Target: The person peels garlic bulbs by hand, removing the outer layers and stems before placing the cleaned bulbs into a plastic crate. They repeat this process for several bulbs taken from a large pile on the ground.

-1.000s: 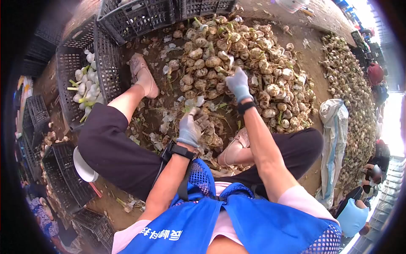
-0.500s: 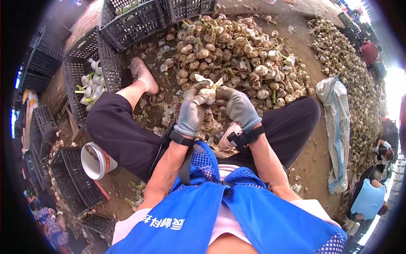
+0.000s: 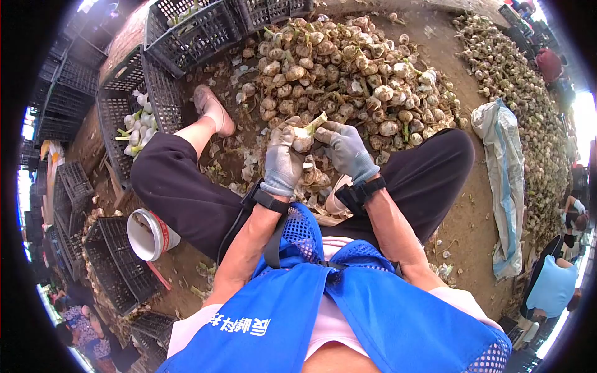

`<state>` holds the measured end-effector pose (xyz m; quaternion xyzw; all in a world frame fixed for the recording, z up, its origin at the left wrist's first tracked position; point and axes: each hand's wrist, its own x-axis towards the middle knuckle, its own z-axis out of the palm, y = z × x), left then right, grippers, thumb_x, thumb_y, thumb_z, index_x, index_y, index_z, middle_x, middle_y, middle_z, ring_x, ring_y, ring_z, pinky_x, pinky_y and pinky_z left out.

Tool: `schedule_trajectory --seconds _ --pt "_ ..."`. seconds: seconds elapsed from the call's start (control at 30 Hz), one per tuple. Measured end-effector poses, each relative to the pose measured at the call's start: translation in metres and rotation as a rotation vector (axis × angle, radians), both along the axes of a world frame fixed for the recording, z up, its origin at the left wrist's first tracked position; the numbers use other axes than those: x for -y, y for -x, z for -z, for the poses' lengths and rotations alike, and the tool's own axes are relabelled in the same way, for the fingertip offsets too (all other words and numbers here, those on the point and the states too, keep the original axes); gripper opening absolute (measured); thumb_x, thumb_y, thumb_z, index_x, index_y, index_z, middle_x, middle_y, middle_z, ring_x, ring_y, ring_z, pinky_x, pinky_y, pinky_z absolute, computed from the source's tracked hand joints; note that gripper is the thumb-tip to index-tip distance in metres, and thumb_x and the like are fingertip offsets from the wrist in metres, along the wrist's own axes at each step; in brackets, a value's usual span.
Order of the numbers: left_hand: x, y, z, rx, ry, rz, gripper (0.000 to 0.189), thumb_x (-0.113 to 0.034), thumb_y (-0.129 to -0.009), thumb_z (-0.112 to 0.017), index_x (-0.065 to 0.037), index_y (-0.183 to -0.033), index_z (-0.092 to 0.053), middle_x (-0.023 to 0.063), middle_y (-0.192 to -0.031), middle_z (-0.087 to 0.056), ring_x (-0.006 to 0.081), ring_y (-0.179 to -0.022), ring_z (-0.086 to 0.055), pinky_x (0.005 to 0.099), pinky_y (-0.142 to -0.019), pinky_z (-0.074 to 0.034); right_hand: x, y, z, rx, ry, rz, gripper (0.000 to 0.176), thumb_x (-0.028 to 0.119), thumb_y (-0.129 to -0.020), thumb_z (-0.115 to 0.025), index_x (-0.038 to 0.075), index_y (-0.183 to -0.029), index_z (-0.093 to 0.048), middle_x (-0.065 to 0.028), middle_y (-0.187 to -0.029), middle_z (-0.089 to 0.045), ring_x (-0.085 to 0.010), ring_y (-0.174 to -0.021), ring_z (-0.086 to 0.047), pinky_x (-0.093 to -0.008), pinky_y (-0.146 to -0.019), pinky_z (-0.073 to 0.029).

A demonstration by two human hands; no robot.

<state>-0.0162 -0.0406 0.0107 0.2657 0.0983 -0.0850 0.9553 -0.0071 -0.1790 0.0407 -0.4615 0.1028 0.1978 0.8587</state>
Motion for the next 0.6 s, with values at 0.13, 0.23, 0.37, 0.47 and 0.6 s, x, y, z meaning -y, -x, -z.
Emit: schedule_trajectory --seconds 0.13,0.23,0.37,0.47,0.6 --pt "0.007 -0.001 -0.005 0.409 -1.070 -0.232 0.023 -0.014 -0.091 -0.048 -0.003 -0.111 -0.051 0.0059 -0.097 -0.055 0.0115 -0.083 -0.052 0.0248 -0.075 -0.044 -0.006 0.004 -0.003 -0.043 0.013 0.055 0.016 0.003 -0.081 -0.056 -0.002 -0.095 -0.058 -0.0048 -0.078 -0.062 -0.0143 -0.063 -0.059 -0.0263 -0.056 -0.050" --pt "0.005 0.000 0.002 0.628 -1.433 -0.423 0.020 -0.017 -0.091 -0.049 -0.004 -0.106 -0.053 0.0052 -0.098 -0.054 0.0103 -0.075 -0.052 0.0215 -0.065 -0.044 -0.016 0.008 0.017 0.188 0.307 0.079 0.019 -0.001 -0.076 -0.053 -0.002 -0.093 -0.060 -0.0050 -0.077 -0.062 -0.0130 -0.064 -0.059 -0.0242 -0.057 -0.048" --pt "-0.014 -0.003 -0.005 -0.488 -0.361 0.030 0.041 -0.047 -0.090 -0.041 -0.010 -0.094 -0.059 0.0030 -0.079 -0.061 0.0157 -0.064 -0.058 0.0282 -0.053 -0.048 -0.043 -0.001 0.049 0.379 0.733 0.121 0.020 -0.001 -0.072 -0.050 -0.004 -0.086 -0.063 -0.0055 -0.084 -0.064 -0.0136 -0.071 -0.059 -0.0251 -0.066 -0.046" --pt "-0.023 -0.002 -0.009 -0.542 -0.259 -0.017 0.047 -0.052 -0.089 -0.040 -0.009 -0.092 -0.059 0.0030 -0.078 -0.061 0.0161 -0.064 -0.058 0.0287 -0.051 -0.048 -0.037 -0.007 0.046 0.404 0.679 -0.016 0.024 -0.001 -0.073 -0.050 -0.005 -0.094 -0.061 -0.0074 -0.092 -0.064 -0.0149 -0.080 -0.059 -0.0250 -0.073 -0.046" --pt "-0.020 0.000 -0.026 -0.257 -0.343 0.064 0.051 -0.059 -0.085 -0.042 -0.011 -0.086 -0.059 0.0006 -0.068 -0.058 0.0118 -0.053 -0.054 0.0239 -0.044 -0.044 -0.024 0.004 0.010 0.049 -0.006 -0.097 0.025 -0.003 -0.073 -0.053 -0.005 -0.098 -0.059 -0.0085 -0.092 -0.064 -0.0152 -0.079 -0.061 -0.0261 -0.070 -0.049"
